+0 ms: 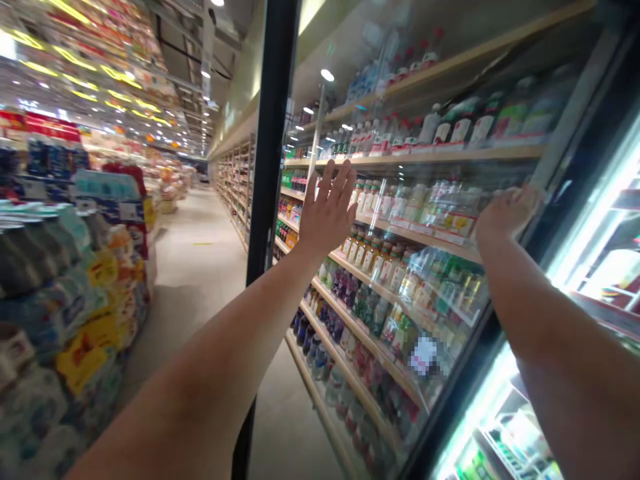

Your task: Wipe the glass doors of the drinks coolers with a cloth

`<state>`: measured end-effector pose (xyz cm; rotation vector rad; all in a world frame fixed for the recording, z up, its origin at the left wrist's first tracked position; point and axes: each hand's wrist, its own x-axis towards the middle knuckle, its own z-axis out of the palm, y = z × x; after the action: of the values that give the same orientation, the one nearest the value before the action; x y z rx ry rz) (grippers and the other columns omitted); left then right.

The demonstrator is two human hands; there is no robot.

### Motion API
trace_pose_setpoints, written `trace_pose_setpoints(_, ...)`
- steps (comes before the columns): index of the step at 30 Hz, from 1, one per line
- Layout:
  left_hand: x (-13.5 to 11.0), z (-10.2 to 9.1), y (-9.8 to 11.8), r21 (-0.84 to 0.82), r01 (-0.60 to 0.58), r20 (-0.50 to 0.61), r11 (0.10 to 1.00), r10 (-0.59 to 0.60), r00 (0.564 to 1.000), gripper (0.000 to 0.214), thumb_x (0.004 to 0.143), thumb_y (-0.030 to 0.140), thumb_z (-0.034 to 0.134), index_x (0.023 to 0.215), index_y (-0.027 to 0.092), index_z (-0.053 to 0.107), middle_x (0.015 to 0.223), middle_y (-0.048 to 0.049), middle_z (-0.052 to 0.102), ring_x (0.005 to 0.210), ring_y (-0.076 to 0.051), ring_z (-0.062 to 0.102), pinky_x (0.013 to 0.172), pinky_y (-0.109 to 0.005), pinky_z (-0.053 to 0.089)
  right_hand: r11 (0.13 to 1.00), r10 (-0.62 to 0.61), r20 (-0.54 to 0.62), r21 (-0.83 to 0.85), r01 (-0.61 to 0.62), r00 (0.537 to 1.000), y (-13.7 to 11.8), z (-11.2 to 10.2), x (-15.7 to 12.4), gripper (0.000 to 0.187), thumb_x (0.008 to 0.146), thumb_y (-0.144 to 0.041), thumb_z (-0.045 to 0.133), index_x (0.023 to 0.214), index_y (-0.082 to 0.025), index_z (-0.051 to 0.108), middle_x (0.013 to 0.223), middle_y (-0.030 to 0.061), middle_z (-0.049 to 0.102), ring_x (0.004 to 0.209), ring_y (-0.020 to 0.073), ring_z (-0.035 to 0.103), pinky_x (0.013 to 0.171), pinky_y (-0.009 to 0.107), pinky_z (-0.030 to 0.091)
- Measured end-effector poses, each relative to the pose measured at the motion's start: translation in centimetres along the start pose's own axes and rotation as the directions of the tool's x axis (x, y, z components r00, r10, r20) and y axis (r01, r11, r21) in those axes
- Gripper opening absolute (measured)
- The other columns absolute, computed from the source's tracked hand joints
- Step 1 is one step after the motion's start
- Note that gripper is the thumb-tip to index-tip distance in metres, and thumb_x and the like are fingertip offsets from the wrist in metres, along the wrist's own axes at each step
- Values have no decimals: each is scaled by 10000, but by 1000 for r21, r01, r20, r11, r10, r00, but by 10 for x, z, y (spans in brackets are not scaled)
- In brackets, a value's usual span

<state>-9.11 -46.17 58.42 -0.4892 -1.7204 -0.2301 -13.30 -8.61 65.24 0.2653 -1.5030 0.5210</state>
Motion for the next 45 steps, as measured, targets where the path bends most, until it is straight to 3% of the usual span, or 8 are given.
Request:
trace_pose_setpoints(4, -1, 2, -1, 25, -8, 7, 1000, 8, 1000, 623, 1027, 332, 382, 1614, 161, 258, 1688, -55, 179, 1584, -258, 52, 1319, -517, 27, 954, 282, -106, -73, -290, 953, -47, 33, 8, 581, 943, -422, 280, 1467, -254, 465, 1636, 103, 296, 1565, 275, 166, 1291, 450, 76)
trace_pose_setpoints(10, -2, 3, -2, 21, -7, 6, 1000, 7, 1000, 622, 1032, 323, 361, 1621, 166, 236, 1692, -42, 170, 1585, -249, 29, 1320, -504, 13, 1000, -7, 48, -23, 8, 999, -143, 73, 11, 563, 977, -409, 285, 1490, -245, 448, 1656, 47, 284, 1563, 265, 152, 1291, 512, 61)
trace_pose_setpoints(16, -2, 4, -4, 43, -17, 11, 999, 16, 1000, 608, 1043, 325, 328, 1621, 160, 235, 1695, -34, 164, 1584, -251, 25, 1319, -494, 11, 969, -244, 217, 14, 247, 945, -193, 92, 17, 595, 973, -373, 264, 1487, -141, 453, 1647, 59, 313, 1550, 223, 150, 1301, 475, 62)
trace_pose_setpoints(20, -2, 7, -7, 84, -26, 8, 996, 26, 1000, 611, 1048, 345, 311, 1616, 134, 238, 1694, -47, 169, 1583, -264, 44, 1319, -499, 22, 937, -338, 298, 21, 348, 893, -167, 73, 31, 571, 1027, -404, 266, 1533, -167, 384, 1664, 50, 279, 1554, 175, 130, 1293, 444, 75)
trace_pose_setpoints(26, -3, 10, -9, 100, -32, 9, 994, 32, 999, 641, 1028, 340, 322, 1626, 154, 189, 1699, -43, 140, 1585, -255, 20, 1317, -511, 40, 969, -206, 213, -93, 230, 955, -74, 24, 36, 589, 1093, -386, 297, 1541, -4, 308, 1664, 203, 208, 1551, 265, 149, 1268, 564, 106)
trace_pose_setpoints(32, -2, 11, -9, 115, -38, -18, 993, 41, 999, 662, 1003, 335, 356, 1615, 141, 196, 1692, -43, 169, 1584, -266, 80, 1314, -548, 106, 980, -61, -6, -188, 59, 998, 5, -8, -42, 618, 1081, -372, 279, 1536, 40, 350, 1603, 283, 305, 1538, 316, 254, 1252, 572, 203)
trace_pose_setpoints(39, -3, 14, -11, 116, -42, -33, 992, 47, 998, 639, 1024, 327, 337, 1624, 160, 190, 1695, -44, 165, 1584, -266, 66, 1316, -526, 76, 965, -29, -56, -262, 14, 998, 21, -32, -161, 618, 1044, -418, 341, 1548, -65, 394, 1579, 245, 383, 1516, 348, 320, 1221, 643, 278)
trace_pose_setpoints(45, -4, 13, -10, 105, -44, -23, 993, 46, 999, 625, 1040, 330, 314, 1624, 142, 196, 1696, -61, 154, 1583, -281, 55, 1312, -545, 54, 971, 9, -46, -239, -20, 999, 13, -26, -147, 630, 1047, -409, 312, 1517, -2, 420, 1572, 289, 365, 1521, 348, 303, 1241, 602, 260)
